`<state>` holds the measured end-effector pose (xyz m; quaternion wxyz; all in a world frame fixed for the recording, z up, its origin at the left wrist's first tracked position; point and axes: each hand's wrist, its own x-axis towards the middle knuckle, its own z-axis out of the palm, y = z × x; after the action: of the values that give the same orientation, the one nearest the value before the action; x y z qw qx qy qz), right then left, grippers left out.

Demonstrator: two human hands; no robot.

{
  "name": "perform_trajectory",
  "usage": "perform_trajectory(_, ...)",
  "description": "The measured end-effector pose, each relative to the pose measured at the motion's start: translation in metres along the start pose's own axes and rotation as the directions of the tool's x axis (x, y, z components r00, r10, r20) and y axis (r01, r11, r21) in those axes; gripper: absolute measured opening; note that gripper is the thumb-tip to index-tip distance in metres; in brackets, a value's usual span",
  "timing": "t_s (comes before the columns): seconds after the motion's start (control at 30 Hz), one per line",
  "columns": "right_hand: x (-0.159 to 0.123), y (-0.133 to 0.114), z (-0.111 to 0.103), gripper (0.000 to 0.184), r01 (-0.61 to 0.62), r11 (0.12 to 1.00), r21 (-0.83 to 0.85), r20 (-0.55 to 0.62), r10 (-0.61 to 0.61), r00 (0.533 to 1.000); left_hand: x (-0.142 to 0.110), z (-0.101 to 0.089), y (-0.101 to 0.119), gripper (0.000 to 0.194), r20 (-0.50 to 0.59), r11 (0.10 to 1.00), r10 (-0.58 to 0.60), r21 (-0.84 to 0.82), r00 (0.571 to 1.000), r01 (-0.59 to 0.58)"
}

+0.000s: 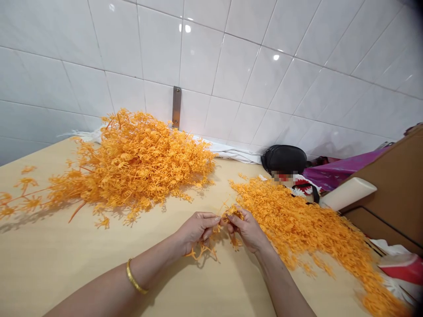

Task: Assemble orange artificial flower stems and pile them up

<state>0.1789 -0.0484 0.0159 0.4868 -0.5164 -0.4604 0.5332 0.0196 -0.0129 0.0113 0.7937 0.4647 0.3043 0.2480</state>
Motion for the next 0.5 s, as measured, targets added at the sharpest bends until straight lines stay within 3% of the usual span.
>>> perform_trajectory(0.17, -0.003, -0.005, 0.003, 0.022, 0.048, 0.997, -0.058, 0.087, -0.043, 0.995, 0.000, 0.000, 0.001, 0.024, -0.053, 1.000, 0.001, -0.022, 0.999, -0.002)
perform_trajectory(0.27, -0.001, -0.004, 0.001, 0.022, 0.073, 0.992, -0.101, 0.020, -0.071, 0.997, -0.001, 0.003, 0.000, 0.022, -0.058, 1.000, 0.011, -0.011, 0.998, -0.012)
perform_trajectory(0.37, 0.000, -0.004, -0.014, 0.022, 0.086, 0.986, -0.143, -0.126, -0.105, 0.986, -0.002, 0.005, 0.000, 0.021, -0.063, 1.000, 0.028, 0.006, 0.998, -0.028)
perform_trajectory(0.43, 0.002, -0.006, -0.031, 0.024, 0.126, 0.981, -0.147, -0.322, -0.168, 0.932, -0.003, 0.004, 0.000, 0.021, -0.105, 0.998, 0.060, 0.014, 0.993, -0.059)
perform_trajectory(0.5, 0.003, -0.008, -0.046, 0.028, 0.210, 0.972, -0.103, -0.537, -0.232, 0.811, -0.003, 0.003, 0.000, 0.023, -0.172, 0.994, 0.109, 0.033, 0.979, -0.105)
